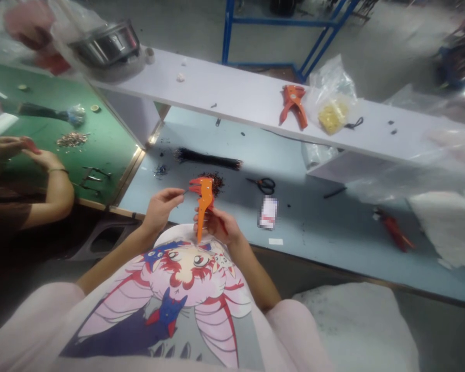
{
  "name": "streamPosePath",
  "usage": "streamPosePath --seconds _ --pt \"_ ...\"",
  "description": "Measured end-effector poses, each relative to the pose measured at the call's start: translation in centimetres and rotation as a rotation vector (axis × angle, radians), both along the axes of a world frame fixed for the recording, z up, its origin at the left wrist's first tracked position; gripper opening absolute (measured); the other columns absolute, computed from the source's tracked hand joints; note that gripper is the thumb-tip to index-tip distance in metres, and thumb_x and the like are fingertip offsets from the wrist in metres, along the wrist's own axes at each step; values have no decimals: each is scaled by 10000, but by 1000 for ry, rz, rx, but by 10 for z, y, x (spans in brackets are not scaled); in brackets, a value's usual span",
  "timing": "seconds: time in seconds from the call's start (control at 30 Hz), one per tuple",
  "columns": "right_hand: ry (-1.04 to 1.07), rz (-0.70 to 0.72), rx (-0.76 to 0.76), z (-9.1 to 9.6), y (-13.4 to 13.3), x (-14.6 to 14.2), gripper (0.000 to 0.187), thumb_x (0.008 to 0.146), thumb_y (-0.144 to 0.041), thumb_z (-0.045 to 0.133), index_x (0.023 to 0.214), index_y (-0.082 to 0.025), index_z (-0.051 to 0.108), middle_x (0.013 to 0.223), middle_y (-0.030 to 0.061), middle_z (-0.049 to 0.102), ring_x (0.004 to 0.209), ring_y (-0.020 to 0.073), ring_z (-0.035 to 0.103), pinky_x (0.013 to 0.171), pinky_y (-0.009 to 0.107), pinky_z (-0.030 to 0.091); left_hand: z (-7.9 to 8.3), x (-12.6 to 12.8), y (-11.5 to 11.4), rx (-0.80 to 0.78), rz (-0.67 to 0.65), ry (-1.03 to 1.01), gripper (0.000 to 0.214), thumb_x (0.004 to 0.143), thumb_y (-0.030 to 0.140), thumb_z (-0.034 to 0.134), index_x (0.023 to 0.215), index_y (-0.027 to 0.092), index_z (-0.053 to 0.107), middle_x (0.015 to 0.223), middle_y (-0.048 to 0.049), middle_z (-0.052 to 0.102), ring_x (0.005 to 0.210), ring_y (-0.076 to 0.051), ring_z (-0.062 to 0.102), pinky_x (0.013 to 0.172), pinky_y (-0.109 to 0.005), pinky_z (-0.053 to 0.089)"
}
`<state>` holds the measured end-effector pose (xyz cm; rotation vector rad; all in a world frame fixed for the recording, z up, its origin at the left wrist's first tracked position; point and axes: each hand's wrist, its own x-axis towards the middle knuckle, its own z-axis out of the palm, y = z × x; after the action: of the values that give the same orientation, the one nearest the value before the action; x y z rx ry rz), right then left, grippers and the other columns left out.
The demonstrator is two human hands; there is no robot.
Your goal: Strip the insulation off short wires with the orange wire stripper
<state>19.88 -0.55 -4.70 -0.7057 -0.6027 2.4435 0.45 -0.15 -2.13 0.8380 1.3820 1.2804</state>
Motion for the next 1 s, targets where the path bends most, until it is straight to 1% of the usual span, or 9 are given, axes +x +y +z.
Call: streamPosePath --seconds 0.17,0.27,0.37,0.5,0.63,0.77,0.87,0.93,1.0 --pt "96 30 -43 13 -9 -1 388 869 -401 323 1109 -151 498 918 92 598 762 194 601 774 444 477 6 7 -8 52 -14 21 176 641 286 720 763 175 660 744 0 639 708 -117 556 713 -246 443" --pt "216 19 -27 16 -12 -2 379 858 -388 345 1156 -182 456 951 82 577 801 199 590 784 470 470 9 9 -13 100 -67 58 129 682 274 689 764 180 654 762 -2 635 735 -123 559 744 -246 437" --pt "284 32 17 16 -13 -1 380 828 -402 385 1140 -193 440 969 85 574 811 200 585 778 459 469 12 11 -16 133 -124 89 102 711 268 668 763 182 648 765 -4 628 764 -135 563 780 -251 430" --pt "263 86 58 15 -13 1 389 776 -428 451 1072 -177 439 900 82 582 756 197 585 744 414 467 15 14 -16 138 -166 73 114 735 282 652 779 178 638 774 -10 621 781 -145 561 791 -256 428" --pt "245 112 59 19 -14 1 418 726 -445 504 1039 -178 432 856 70 560 737 190 570 680 361 457 16 17 -16 125 -191 43 156 740 308 651 822 175 659 831 -34 645 826 -169 574 833 -281 431" --pt "280 139 54 23 -14 -1 481 665 -473 572 1031 -195 432 833 50 540 727 192 549 646 353 455 13 17 -15 143 -198 47 128 723 286 664 797 181 665 807 -30 646 812 -169 577 823 -285 439" --pt "294 144 46 23 -14 -1 490 668 -479 579 1035 -193 425 803 39 525 703 181 544 641 360 459 12 17 -15 192 -224 66 76 728 241 647 778 190 673 827 -25 647 809 -156 575 810 -272 440" --pt "313 149 29 22 -14 -1 498 669 -479 593 1033 -187 421 800 38 522 694 175 544 629 357 465 13 18 -15 226 -244 71 84 731 216 632 796 200 682 866 -27 649 832 -157 576 814 -273 440" --pt "320 149 19 22 -14 0 496 679 -492 597 1028 -186 422 801 39 526 693 175 550 623 357 472 13 19 -14 227 -254 55 108 724 208 631 817 206 687 888 -31 649 846 -163 578 817 -282 444"
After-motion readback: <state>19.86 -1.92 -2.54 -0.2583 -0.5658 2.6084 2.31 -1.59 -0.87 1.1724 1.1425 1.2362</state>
